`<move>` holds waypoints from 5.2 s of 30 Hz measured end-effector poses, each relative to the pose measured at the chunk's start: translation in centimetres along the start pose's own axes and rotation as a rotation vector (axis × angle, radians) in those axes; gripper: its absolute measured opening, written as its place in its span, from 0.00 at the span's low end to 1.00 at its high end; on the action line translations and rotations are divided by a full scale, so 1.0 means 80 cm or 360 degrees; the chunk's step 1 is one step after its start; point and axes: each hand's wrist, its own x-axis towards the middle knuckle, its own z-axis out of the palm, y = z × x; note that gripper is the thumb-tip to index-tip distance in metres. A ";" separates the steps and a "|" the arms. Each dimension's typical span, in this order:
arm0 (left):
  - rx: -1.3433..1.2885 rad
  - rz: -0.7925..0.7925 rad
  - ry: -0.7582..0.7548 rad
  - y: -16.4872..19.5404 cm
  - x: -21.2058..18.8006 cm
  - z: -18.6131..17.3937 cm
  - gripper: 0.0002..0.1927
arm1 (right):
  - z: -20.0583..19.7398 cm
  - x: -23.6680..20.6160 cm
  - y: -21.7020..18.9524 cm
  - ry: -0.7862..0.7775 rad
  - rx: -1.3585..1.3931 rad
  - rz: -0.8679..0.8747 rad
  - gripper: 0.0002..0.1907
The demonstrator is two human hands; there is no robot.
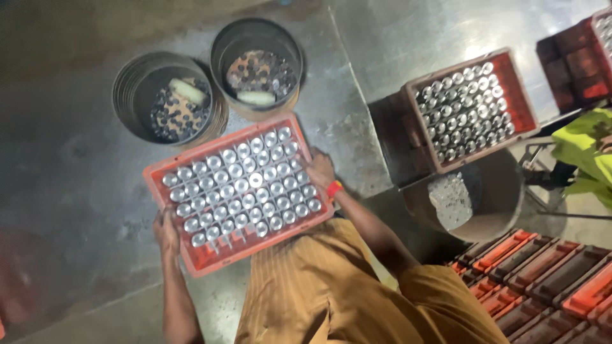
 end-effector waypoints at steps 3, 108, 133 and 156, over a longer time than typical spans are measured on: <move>0.0153 -0.0133 0.0179 0.000 0.000 0.007 0.24 | -0.004 -0.008 0.008 0.0006 0.0024 -0.0011 0.30; 0.0584 -0.0221 0.0319 -0.037 -0.035 0.084 0.33 | -0.135 -0.010 0.025 -0.0018 0.1200 -0.1040 0.37; 0.0542 -0.0053 0.0302 -0.029 -0.042 0.087 0.33 | -0.073 -0.055 0.039 0.0883 0.0012 -0.1444 0.42; 0.0505 0.0000 0.0335 -0.028 -0.044 0.090 0.30 | -0.323 -0.205 -0.160 -0.1455 0.1210 -0.2214 0.34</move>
